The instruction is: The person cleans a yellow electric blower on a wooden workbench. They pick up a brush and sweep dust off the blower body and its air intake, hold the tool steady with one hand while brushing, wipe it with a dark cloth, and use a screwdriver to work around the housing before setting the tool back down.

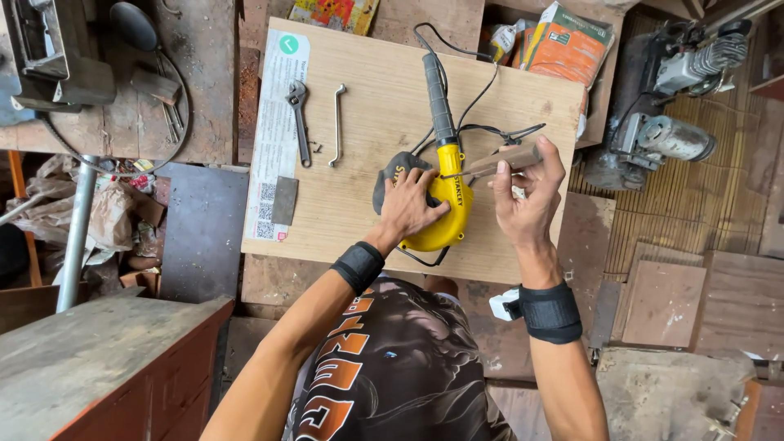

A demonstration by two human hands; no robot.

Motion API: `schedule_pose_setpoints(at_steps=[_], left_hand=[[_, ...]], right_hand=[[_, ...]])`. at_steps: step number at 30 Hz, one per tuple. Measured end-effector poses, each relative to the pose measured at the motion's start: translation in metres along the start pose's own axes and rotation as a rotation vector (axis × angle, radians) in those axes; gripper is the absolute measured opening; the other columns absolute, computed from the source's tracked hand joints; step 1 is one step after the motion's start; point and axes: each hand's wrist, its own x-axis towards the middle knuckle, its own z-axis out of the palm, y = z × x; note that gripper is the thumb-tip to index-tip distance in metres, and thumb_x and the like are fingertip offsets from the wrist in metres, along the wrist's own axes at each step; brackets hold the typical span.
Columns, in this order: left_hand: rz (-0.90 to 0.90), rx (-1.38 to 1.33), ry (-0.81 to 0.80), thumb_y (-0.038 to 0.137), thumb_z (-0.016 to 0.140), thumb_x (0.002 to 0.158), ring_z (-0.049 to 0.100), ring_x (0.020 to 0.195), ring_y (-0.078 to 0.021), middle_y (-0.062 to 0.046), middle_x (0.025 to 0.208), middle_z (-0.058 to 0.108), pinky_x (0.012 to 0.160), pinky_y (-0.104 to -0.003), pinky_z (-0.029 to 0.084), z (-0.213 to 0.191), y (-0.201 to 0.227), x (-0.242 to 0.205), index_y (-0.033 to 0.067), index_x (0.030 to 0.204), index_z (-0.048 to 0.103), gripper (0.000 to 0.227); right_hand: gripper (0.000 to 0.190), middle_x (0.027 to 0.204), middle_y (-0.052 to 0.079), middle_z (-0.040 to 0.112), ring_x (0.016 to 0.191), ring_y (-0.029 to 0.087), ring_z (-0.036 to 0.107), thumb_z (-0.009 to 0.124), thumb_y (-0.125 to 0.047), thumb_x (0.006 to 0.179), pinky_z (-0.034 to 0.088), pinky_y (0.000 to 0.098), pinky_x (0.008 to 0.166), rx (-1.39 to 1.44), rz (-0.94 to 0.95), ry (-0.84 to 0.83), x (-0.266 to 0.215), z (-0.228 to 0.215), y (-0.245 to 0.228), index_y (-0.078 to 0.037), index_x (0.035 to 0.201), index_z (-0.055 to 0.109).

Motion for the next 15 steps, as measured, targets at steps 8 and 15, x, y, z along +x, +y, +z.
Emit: schedule_pose_setpoints(at_steps=[8, 15], left_hand=[[0.012, -0.032, 0.054, 0.061, 0.060, 0.077, 0.057, 0.116, -0.0341, -0.013, 0.130, 0.062, 0.096, -0.051, 0.039, -0.014, 0.011, -0.008, 0.0188, 0.139, 0.058, 0.075], [0.042, -0.003, 0.092, 0.062, 0.061, 0.078, 0.056, 0.118, -0.0331, -0.011, 0.128, 0.063, 0.095, -0.049, 0.039, -0.010, 0.009, -0.012, 0.0182, 0.139, 0.058, 0.075]], right_hand=[[0.064, 0.115, 0.019, 0.067, 0.092, 0.018, 0.070, 0.059, 0.003, 0.114, 0.063, 0.0268, 0.068, 0.036, 0.138, 0.062, 0.019, -0.004, 0.004, -0.009, 0.161, 0.017], [0.061, 0.111, 0.019, 0.068, 0.088, 0.017, 0.070, 0.061, 0.003, 0.115, 0.064, 0.0274, 0.065, 0.103, 0.241, 0.129, 0.017, -0.011, 0.009, -0.008, 0.155, 0.017]])
